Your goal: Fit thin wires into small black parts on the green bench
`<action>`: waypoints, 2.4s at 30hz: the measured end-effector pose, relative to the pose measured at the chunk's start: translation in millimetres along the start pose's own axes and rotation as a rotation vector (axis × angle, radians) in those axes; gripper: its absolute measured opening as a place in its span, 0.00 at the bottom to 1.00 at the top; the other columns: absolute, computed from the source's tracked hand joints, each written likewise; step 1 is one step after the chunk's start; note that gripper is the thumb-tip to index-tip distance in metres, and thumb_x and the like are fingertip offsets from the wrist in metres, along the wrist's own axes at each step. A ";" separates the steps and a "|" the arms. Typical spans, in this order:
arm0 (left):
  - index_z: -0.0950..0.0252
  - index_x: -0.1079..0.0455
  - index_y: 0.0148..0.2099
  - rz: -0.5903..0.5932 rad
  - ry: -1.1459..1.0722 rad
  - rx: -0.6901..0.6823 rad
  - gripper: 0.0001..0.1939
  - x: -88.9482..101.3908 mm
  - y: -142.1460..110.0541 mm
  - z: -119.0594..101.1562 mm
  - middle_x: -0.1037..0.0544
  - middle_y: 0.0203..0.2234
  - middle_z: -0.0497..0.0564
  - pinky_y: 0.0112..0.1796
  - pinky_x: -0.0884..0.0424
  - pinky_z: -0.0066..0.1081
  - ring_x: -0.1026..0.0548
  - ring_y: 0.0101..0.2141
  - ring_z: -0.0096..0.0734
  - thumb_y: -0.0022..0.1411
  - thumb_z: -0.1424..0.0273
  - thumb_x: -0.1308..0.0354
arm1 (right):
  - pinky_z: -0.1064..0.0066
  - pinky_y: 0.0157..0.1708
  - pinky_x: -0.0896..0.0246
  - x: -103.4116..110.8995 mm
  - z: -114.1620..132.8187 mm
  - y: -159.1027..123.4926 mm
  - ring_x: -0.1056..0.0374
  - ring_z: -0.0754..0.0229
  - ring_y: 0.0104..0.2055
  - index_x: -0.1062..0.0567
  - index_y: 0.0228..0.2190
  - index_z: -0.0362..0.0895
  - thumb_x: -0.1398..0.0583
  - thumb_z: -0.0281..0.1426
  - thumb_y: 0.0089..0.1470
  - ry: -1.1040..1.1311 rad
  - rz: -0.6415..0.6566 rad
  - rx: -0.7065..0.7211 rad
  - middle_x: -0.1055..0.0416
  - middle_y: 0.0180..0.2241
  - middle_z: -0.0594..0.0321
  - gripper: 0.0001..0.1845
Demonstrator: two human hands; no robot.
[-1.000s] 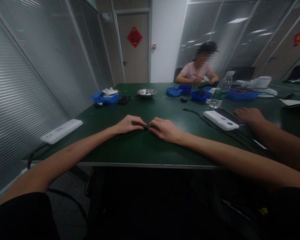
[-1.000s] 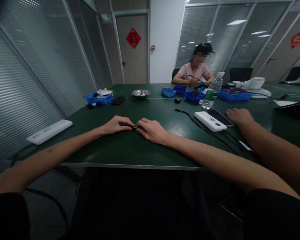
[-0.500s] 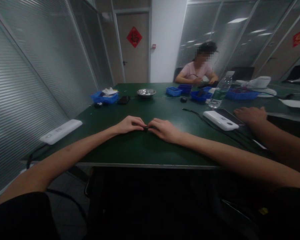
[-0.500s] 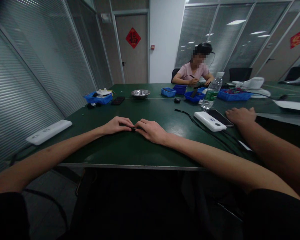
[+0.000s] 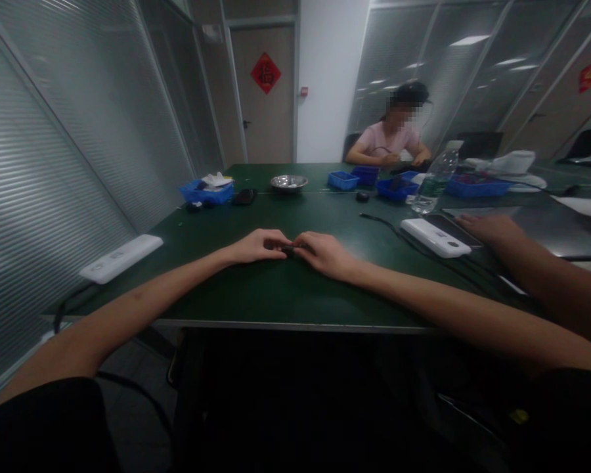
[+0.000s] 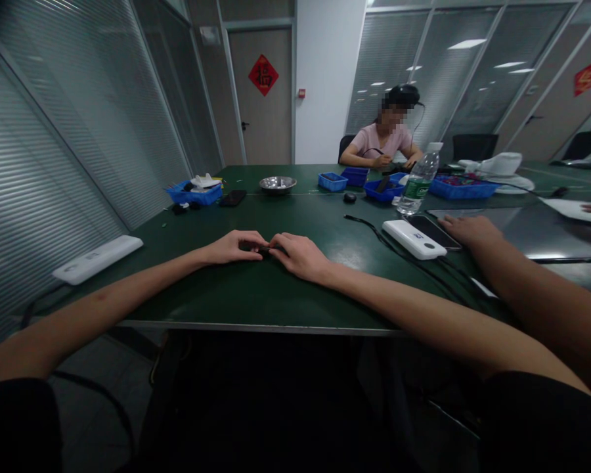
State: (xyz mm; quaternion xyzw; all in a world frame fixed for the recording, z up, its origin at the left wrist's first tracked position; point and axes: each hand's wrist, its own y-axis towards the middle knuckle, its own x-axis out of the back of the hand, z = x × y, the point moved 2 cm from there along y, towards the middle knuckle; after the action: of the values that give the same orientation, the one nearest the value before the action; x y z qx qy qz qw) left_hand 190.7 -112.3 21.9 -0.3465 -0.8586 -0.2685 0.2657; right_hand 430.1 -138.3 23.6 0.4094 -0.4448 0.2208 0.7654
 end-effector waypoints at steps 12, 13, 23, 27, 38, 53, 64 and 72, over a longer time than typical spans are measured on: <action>0.60 0.21 0.55 -0.119 0.203 0.218 0.22 52.1 -12.7 39.2 0.19 0.51 0.55 0.52 0.28 0.40 0.22 0.49 0.42 0.63 0.55 0.36 | 0.68 0.37 0.41 3.1 1.8 -0.4 0.29 0.57 0.39 0.26 0.46 0.45 0.43 0.37 0.69 -0.116 0.056 -0.110 0.23 0.43 0.56 0.11; 0.60 0.21 0.55 -0.175 0.229 0.272 0.23 62.8 -16.9 48.2 0.19 0.51 0.55 0.53 0.28 0.41 0.22 0.50 0.43 0.63 0.55 0.36 | 0.68 0.37 0.41 3.2 2.0 -0.6 0.29 0.57 0.40 0.26 0.46 0.45 0.43 0.37 0.69 -0.112 0.057 -0.109 0.23 0.43 0.57 0.11; 0.61 0.15 0.46 -0.529 0.821 0.651 0.14 163.3 -95.4 105.9 0.16 0.44 0.58 0.56 0.31 0.42 0.21 0.48 0.51 0.61 0.63 0.36 | 0.68 0.37 0.39 6.8 5.1 -1.6 0.29 0.58 0.39 0.26 0.46 0.44 0.43 0.37 0.69 -0.101 0.066 -0.101 0.24 0.44 0.56 0.11; 0.65 0.16 0.47 -0.523 0.949 0.752 0.14 169.2 -103.5 107.9 0.17 0.44 0.61 0.54 0.30 0.42 0.21 0.47 0.52 0.64 0.66 0.38 | 0.68 0.37 0.38 8.0 7.0 -1.6 0.29 0.57 0.39 0.26 0.46 0.44 0.43 0.37 0.69 -0.091 0.074 -0.108 0.24 0.44 0.56 0.11; 0.68 0.17 0.42 -0.746 0.758 0.921 0.11 169.7 -100.7 105.7 0.16 0.36 0.56 0.47 0.29 0.34 0.20 0.39 0.43 0.61 0.66 0.33 | 0.68 0.38 0.40 5.4 3.8 -1.7 0.29 0.57 0.40 0.26 0.46 0.45 0.43 0.37 0.69 -0.109 0.065 -0.094 0.24 0.44 0.56 0.11; 0.66 0.19 0.40 -0.994 0.495 1.025 0.13 169.0 -103.2 119.1 0.17 0.37 0.57 0.43 0.27 0.35 0.21 0.41 0.44 0.54 0.64 0.32 | 0.67 0.38 0.39 4.1 1.6 -1.4 0.29 0.55 0.40 0.26 0.46 0.45 0.43 0.37 0.69 -0.118 0.058 -0.076 0.24 0.44 0.56 0.11; 0.67 0.20 0.43 -0.829 0.678 0.935 0.14 165.6 -103.2 115.4 0.17 0.39 0.60 0.45 0.29 0.34 0.21 0.41 0.43 0.63 0.62 0.38 | 0.67 0.37 0.39 3.9 2.1 -1.5 0.29 0.56 0.40 0.26 0.47 0.45 0.43 0.38 0.69 -0.125 0.062 -0.084 0.24 0.44 0.56 0.12; 0.71 0.20 0.46 -0.475 1.116 0.906 0.17 143.5 -85.0 90.4 0.20 0.45 0.69 0.49 0.30 0.41 0.23 0.48 0.57 0.68 0.62 0.44 | 0.67 0.37 0.40 3.2 1.3 -1.2 0.29 0.57 0.39 0.26 0.46 0.45 0.43 0.38 0.69 -0.141 0.059 -0.075 0.24 0.44 0.57 0.11</action>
State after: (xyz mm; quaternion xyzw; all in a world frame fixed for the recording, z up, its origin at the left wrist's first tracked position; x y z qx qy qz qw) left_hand 14.8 -41.5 25.9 0.1780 -0.6747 -0.0748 0.7124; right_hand 431.8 -140.1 26.2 0.3814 -0.5174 0.1971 0.7403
